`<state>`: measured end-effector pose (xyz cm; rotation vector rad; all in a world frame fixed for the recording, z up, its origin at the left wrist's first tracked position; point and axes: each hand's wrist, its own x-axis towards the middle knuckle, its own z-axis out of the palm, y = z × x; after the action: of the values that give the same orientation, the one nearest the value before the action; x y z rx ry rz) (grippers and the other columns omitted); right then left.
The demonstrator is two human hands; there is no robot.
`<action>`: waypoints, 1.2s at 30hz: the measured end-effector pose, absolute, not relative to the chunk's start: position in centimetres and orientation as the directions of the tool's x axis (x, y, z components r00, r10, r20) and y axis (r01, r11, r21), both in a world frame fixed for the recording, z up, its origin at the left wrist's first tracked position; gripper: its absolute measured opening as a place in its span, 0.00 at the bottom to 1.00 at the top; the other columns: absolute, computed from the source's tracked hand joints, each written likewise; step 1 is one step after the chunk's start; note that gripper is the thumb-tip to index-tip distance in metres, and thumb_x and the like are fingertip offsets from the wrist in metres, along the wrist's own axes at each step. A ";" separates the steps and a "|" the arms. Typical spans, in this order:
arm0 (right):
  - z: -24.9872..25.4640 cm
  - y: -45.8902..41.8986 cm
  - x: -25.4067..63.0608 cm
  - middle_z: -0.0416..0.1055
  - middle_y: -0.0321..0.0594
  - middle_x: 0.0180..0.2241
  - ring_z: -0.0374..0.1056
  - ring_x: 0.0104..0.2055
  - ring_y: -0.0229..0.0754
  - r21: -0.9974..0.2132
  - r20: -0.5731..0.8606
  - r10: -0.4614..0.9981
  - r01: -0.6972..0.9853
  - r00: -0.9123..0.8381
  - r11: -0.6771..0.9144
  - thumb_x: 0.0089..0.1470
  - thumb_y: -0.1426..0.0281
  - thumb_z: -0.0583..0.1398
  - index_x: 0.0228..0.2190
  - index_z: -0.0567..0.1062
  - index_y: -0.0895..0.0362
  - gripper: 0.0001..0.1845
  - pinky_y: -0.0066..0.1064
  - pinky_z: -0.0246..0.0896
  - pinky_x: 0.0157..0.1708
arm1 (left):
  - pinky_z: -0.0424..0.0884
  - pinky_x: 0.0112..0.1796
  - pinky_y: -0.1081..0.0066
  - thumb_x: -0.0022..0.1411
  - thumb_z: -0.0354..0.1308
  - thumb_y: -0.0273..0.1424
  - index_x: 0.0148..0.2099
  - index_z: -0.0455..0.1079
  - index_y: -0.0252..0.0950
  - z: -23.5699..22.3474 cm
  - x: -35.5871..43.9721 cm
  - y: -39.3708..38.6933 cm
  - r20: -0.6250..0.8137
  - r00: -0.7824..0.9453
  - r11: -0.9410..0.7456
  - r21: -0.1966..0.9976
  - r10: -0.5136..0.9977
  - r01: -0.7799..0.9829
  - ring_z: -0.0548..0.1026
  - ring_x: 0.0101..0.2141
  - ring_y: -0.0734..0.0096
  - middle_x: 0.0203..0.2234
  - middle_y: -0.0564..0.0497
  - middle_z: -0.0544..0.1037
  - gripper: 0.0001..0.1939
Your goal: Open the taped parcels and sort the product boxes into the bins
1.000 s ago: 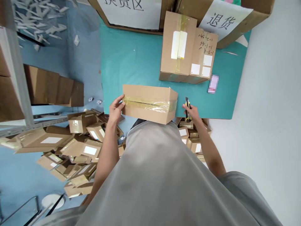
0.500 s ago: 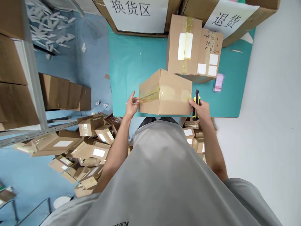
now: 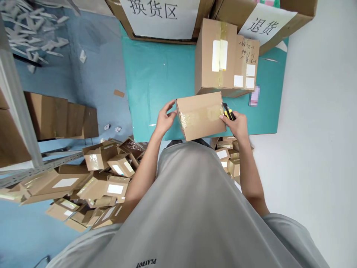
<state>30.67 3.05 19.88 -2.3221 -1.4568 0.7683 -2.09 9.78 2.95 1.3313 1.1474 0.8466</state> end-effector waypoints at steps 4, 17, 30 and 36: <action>21.1 2.3 29.7 0.82 0.46 0.36 0.74 0.39 0.51 -0.397 -0.231 0.896 0.804 0.380 -0.443 0.65 0.46 0.66 0.35 0.79 0.54 0.23 0.38 0.70 0.41 | 0.72 0.68 0.41 0.76 0.65 0.47 0.74 0.71 0.47 8.1 -2.9 12.5 -0.066 0.320 0.041 0.996 0.945 0.084 0.73 0.71 0.44 0.67 0.45 0.78 0.30; 25.0 -2.6 15.3 0.84 0.55 0.57 0.83 0.51 0.63 -0.345 -0.423 0.885 0.868 0.194 -0.356 0.75 0.51 0.54 0.75 0.67 0.52 0.36 0.46 0.80 0.45 | 0.83 0.55 0.50 0.63 0.72 0.32 0.62 0.81 0.40 10.9 -3.2 14.5 -0.093 0.510 0.019 0.989 0.855 0.147 0.80 0.57 0.49 0.56 0.44 0.82 0.25; 27.0 1.8 9.7 0.85 0.61 0.53 0.82 0.50 0.57 -0.113 -0.594 0.788 0.953 0.161 -0.280 0.81 0.60 0.51 0.77 0.61 0.67 0.35 0.39 0.71 0.53 | 0.85 0.53 0.53 0.62 0.70 0.33 0.61 0.81 0.40 11.1 -3.1 14.4 -0.074 0.501 -0.030 0.980 0.862 0.196 0.82 0.55 0.52 0.57 0.43 0.83 0.25; 27.3 3.3 7.8 0.83 0.65 0.53 0.81 0.54 0.56 -0.014 -0.612 0.761 0.960 0.214 -0.281 0.81 0.72 0.47 0.77 0.60 0.71 0.31 0.38 0.68 0.55 | 0.85 0.54 0.53 0.61 0.68 0.31 0.61 0.81 0.39 10.5 -2.2 14.2 -0.054 0.470 -0.047 0.978 0.881 0.202 0.82 0.55 0.54 0.56 0.44 0.83 0.25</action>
<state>7.80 3.29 27.33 -2.7099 -2.0407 0.9431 -2.20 14.23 10.51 1.5491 0.9766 0.7265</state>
